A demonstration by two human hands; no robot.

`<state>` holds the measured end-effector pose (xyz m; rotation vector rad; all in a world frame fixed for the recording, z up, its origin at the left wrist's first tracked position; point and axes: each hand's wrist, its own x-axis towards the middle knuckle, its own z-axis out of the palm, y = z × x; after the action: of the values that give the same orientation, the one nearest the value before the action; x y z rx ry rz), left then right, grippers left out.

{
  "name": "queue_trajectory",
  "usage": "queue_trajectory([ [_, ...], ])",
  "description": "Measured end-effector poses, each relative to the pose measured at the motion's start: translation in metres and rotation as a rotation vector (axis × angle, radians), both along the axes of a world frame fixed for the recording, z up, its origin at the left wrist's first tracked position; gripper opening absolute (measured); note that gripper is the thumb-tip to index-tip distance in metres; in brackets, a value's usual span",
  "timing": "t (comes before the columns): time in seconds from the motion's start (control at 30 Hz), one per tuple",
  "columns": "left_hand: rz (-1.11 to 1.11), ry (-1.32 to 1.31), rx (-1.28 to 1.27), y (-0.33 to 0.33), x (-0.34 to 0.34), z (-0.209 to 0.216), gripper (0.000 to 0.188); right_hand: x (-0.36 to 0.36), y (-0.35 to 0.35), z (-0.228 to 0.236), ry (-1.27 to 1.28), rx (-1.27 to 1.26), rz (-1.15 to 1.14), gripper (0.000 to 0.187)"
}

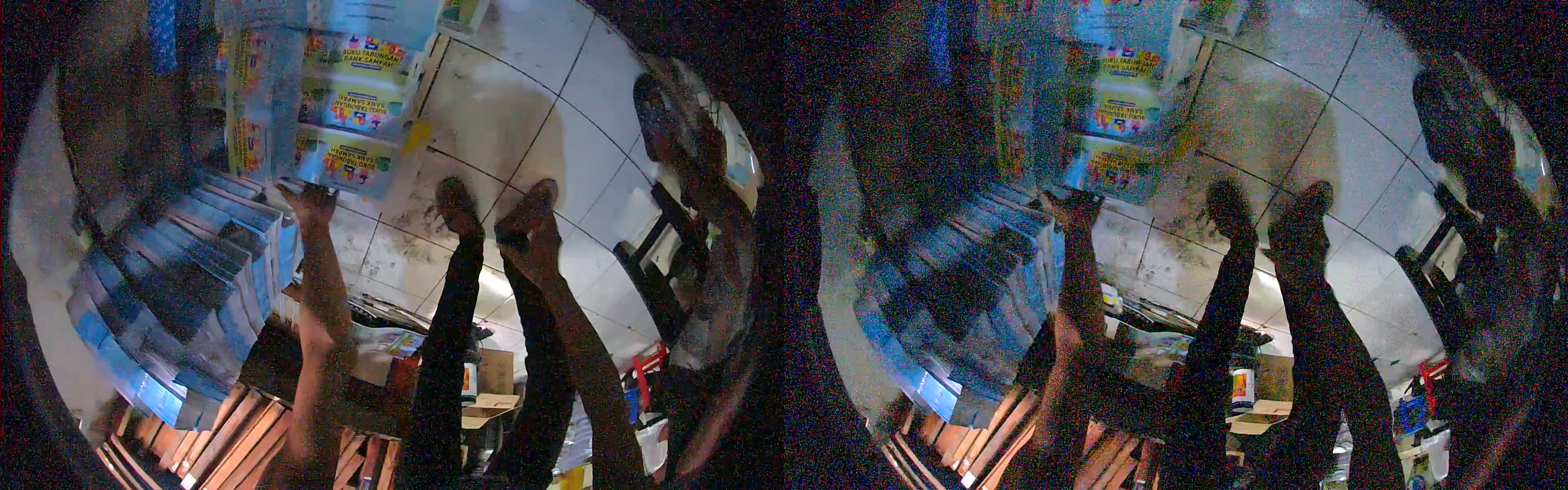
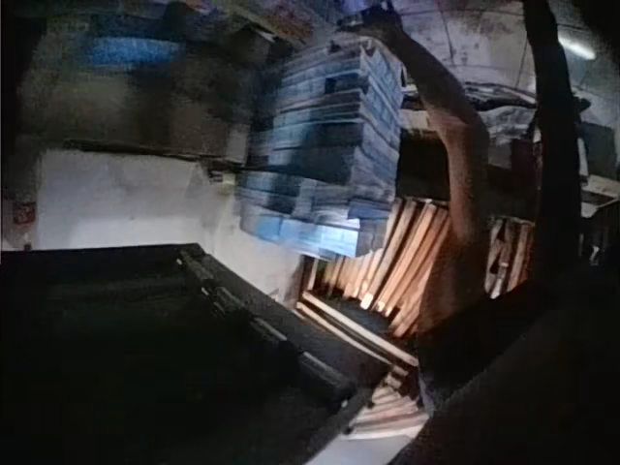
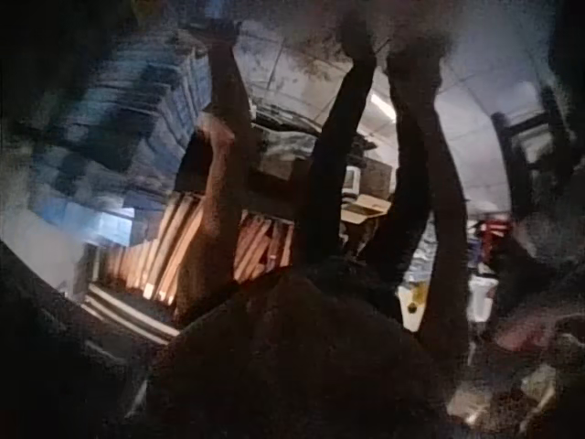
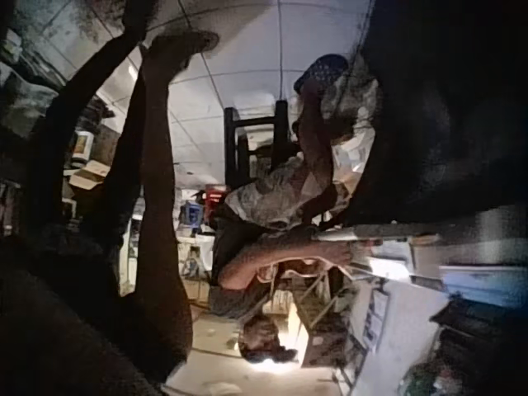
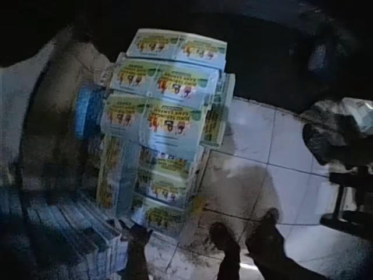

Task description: The person stacks and organizes printed paper booklets by hand, repeatedly picking up piles, aligning the edges, and placing them onto a metal workspace or into a cardboard box.

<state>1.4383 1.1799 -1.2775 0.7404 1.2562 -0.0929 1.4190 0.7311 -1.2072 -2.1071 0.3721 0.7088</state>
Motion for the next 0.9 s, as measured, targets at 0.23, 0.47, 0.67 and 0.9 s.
queue_trajectory([
  [0.23,-0.025,-0.076,-0.268,-0.083,-0.059,0.024,0.113,-0.175,-0.149,0.079,0.941,0.475,-0.771,0.079],
  [0.47,-0.263,0.032,0.956,-0.075,-0.054,0.102,0.067,-0.177,-0.119,0.093,0.528,0.252,-0.319,0.071],
  [0.67,-0.274,-0.049,1.445,0.039,0.019,0.162,0.063,-0.012,0.027,0.036,-0.134,-0.071,0.125,0.065],
  [0.9,-0.554,-0.214,1.071,0.105,0.270,0.055,0.062,0.211,0.276,-0.095,-0.564,0.438,0.066,0.082],
])
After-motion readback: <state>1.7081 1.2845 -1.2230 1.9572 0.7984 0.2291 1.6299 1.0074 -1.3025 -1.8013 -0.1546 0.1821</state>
